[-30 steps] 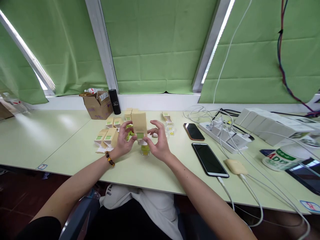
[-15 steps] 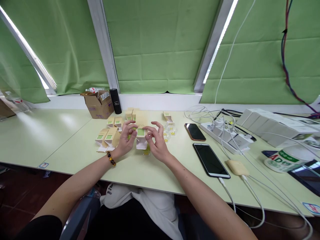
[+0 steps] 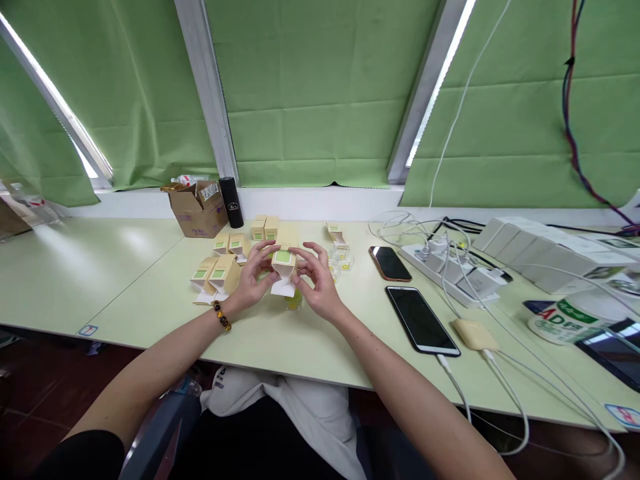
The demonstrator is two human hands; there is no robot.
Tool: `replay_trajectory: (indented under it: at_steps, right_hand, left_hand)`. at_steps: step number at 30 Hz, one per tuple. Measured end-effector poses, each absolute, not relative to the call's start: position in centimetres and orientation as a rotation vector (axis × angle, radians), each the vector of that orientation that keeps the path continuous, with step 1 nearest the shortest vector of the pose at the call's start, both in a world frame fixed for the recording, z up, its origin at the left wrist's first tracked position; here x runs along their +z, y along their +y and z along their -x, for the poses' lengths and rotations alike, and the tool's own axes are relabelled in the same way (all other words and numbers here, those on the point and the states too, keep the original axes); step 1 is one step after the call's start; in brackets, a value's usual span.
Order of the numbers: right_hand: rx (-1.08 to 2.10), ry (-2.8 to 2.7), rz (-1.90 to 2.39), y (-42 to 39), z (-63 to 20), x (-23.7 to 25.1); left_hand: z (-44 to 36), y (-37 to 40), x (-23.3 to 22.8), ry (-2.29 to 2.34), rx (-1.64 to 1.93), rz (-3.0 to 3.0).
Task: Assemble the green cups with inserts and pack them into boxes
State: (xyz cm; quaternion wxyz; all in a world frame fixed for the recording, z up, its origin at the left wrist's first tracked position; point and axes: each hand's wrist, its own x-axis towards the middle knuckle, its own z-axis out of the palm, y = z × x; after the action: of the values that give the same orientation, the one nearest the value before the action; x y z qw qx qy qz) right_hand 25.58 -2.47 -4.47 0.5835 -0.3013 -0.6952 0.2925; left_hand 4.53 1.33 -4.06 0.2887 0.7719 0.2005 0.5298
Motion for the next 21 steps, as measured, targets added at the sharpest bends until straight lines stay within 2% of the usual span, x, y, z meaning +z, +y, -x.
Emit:
replay_trajectory:
  at_steps: [9,21]
  right_hand:
    - [0.821,-1.52,0.692,-2.5,-25.2,-4.1]
    - [0.724,-1.474,0.819,-2.2,-24.5,-4.6]
  left_hand:
    - [-5.0,1.4,-4.2,0.623,1.483,-2.022]
    - [-5.4,1.2,-4.4,0.685,1.451,-2.045]
